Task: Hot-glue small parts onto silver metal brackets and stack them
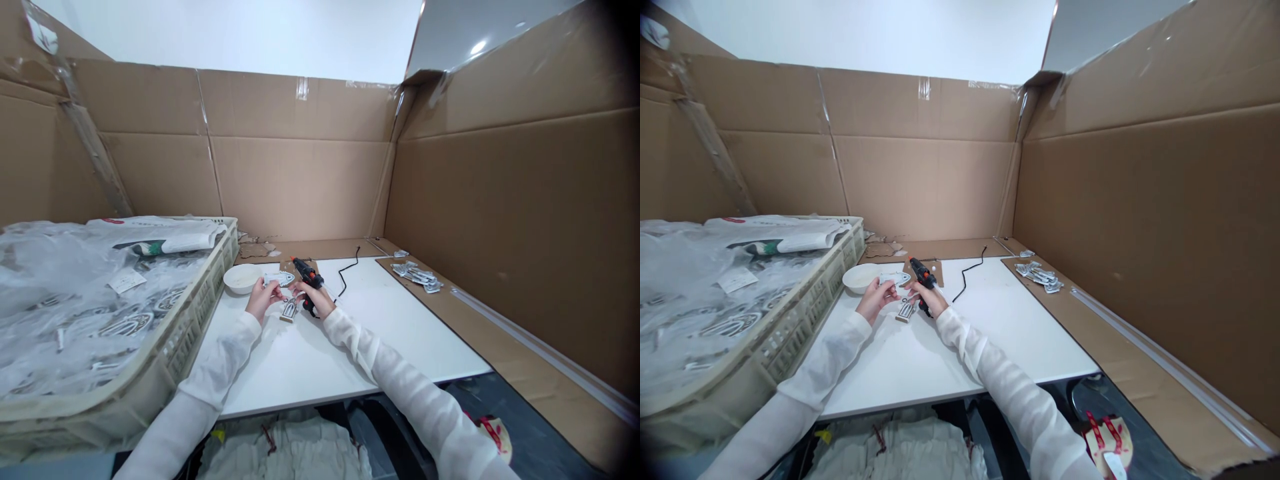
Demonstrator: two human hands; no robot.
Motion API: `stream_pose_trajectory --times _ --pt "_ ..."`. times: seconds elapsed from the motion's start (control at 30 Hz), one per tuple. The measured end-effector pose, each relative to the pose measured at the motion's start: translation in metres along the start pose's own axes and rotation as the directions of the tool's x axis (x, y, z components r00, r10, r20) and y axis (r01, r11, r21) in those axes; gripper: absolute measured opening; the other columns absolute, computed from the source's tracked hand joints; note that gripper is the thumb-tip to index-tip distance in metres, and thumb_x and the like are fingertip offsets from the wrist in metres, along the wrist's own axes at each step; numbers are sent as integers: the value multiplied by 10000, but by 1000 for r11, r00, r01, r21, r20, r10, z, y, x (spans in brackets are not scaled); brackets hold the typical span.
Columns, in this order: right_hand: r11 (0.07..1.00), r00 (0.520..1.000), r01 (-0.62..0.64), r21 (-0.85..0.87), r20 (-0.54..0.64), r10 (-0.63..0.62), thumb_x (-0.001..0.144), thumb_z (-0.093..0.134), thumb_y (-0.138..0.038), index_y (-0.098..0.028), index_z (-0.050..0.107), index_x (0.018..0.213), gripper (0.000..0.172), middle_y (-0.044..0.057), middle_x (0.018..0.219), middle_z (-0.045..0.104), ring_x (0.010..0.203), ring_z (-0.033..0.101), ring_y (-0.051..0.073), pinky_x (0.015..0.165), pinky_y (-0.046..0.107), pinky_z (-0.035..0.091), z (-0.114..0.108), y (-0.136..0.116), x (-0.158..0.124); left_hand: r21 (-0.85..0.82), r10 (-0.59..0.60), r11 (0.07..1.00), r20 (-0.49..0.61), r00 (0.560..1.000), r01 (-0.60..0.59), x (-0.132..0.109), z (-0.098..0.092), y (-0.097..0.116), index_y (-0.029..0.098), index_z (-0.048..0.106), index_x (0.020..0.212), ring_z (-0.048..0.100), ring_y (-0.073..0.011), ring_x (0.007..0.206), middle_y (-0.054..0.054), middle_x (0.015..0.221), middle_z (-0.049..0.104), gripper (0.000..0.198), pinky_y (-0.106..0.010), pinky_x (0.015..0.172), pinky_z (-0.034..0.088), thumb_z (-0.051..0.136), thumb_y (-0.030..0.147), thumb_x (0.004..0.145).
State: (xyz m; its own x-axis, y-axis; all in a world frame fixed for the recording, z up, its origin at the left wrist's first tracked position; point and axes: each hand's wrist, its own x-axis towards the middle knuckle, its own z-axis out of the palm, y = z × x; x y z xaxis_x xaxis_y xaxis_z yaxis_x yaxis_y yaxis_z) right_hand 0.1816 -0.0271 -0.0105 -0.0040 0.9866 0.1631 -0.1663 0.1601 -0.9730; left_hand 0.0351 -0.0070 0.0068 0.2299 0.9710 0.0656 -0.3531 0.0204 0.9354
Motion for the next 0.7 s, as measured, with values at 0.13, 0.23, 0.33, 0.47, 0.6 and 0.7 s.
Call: stream_pose_trajectory --times 0.13,0.23,0.33,0.47,0.6,0.7 --pt "997 997 62 34 -52 -61 671 583 -331 -174 603 702 161 30 720 593 619 552 119 558 247 452 0 -3 0 50 4 999 24 1000 -5 -3 1 3 177 391 736 492 -78 507 58 553 491 246 -253 558 487 609 245 646" --pt "998 996 63 25 -65 -62 666 591 -319 -175 570 662 145 22 686 587 603 552 116 554 246 452 1 -4 -1 73 -3 997 39 999 0 -7 3 4 183 381 722 480 -80 495 62 536 478 256 -247 543 475 611 256 637" --pt "999 997 43 28 -65 -41 668 586 -312 -176 549 650 142 6 619 572 569 553 111 555 243 453 2 -2 -1 80 -14 997 48 999 10 -8 5 4 191 368 702 466 -81 487 71 520 456 281 -245 539 462 625 265 616" --pt "996 994 10 93 -107 0 644 596 -269 -165 538 646 119 8 575 582 505 546 103 529 230 455 -3 -11 3 244 -25 970 75 997 6 -3 4 9 183 426 738 449 -90 472 39 555 490 307 -230 491 410 585 430 648" --pt "987 968 81 138 -246 -45 661 572 -223 -150 534 637 85 29 577 597 479 544 99 510 216 463 -39 -41 8 765 286 613 19 958 -198 9 -16 36 176 530 929 546 -160 637 -56 761 614 357 -271 612 427 435 464 740" --pt "987 843 161 28 -523 -123 676 542 -190 -154 514 620 72 23 554 580 468 536 97 498 215 470 -94 -70 6 992 339 61 87 937 -114 36 -44 56 161 576 964 569 -258 853 -119 949 627 341 -347 763 418 429 362 731"
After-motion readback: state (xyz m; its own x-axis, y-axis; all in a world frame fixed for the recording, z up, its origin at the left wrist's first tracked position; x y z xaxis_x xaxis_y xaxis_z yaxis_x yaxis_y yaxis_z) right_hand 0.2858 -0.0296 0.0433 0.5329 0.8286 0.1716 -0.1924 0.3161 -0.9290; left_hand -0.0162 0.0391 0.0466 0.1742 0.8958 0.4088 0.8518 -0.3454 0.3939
